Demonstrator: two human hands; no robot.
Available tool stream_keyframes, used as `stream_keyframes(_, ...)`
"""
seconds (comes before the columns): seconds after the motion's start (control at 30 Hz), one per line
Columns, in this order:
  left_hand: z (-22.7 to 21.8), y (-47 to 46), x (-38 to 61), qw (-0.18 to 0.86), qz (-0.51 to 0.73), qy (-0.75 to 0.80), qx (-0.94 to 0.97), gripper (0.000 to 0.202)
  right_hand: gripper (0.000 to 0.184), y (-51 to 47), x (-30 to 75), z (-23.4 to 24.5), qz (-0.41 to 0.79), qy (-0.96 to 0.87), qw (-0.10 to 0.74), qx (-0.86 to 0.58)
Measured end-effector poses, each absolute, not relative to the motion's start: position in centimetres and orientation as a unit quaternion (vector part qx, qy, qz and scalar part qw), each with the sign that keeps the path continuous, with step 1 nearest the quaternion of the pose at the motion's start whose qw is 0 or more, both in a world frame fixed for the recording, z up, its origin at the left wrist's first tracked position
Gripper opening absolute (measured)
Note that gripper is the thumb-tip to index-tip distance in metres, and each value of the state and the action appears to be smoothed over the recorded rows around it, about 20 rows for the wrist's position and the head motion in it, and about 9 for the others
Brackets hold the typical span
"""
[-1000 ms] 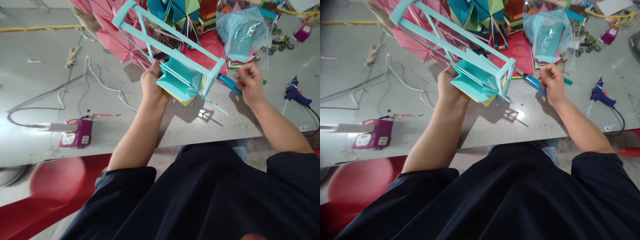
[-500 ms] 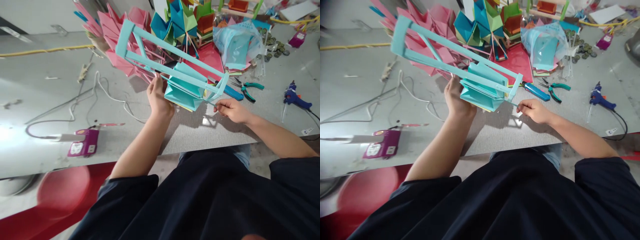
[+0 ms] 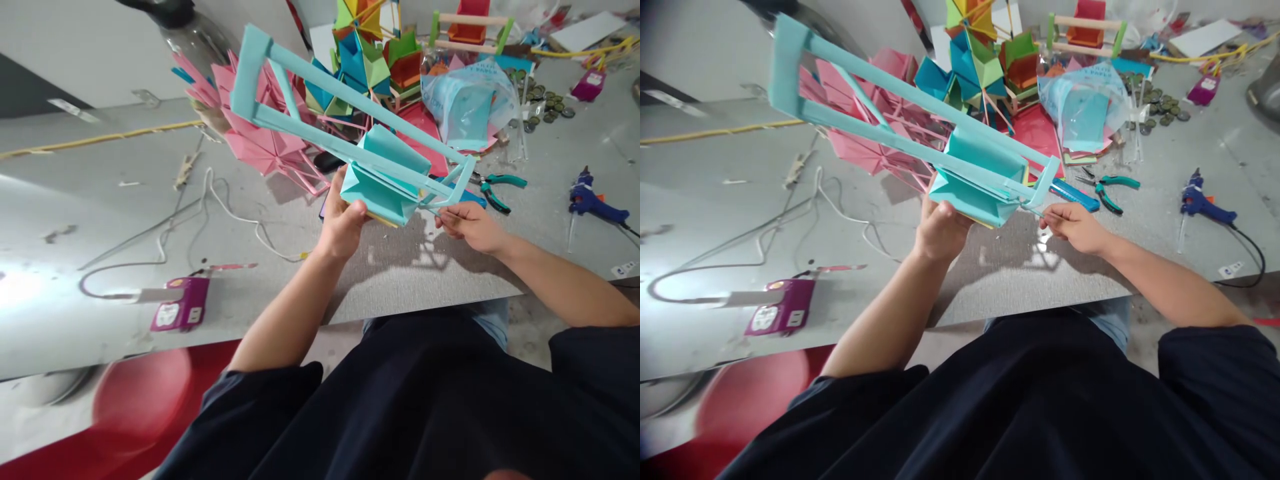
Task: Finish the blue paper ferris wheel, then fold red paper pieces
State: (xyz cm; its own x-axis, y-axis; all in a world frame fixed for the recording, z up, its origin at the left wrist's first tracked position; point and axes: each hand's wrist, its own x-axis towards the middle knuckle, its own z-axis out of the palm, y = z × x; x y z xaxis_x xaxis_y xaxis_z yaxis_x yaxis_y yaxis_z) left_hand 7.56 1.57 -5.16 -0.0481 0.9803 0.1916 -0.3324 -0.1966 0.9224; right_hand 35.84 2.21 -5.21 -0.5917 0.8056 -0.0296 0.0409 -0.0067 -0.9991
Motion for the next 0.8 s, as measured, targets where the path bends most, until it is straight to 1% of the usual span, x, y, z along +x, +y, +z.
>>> stream_keyframes(0.17, -5.1, 2.1, 7.6, 0.526, 0.655, 0.370, 0.397, 0.068, 0.062, 2.4, 35.9, -5.3, 0.625, -0.634, 0.311, -0.333)
stream_keyframes(0.27, -5.4, 2.4, 7.4, 0.497, 0.678, 0.369, 0.395, 0.055, 0.065, 2.3, 35.9, -5.3, 0.624, -0.635, 0.310, -0.335)
stream_keyframes(0.37, -5.6, 2.3, 7.2, 0.473, 0.686, 0.389, 0.393, 0.049, 0.069, 2.2, 35.8, -5.1, 0.618, -0.639, 0.303, -0.343)
stream_keyframes(0.47, -5.7, 2.3, 7.1, 0.451, 0.689, 0.420, 0.382, 0.047, 0.071, 2.1, 35.7, -5.0, 0.602, -0.645, 0.308, -0.355)
stream_keyframes(0.63, -5.5, 2.5, 7.2, 0.410, 0.715, 0.434, 0.364, 0.054, 0.065, 2.0, 35.7, -5.1, 0.594, -0.652, 0.301, -0.362)
stream_keyframes(0.8, -5.8, 2.0, 8.1, 0.405, 0.714, 0.431, 0.375, 0.055, 0.065, 1.8, 35.5, -5.4, 0.588, -0.645, 0.315, -0.373)
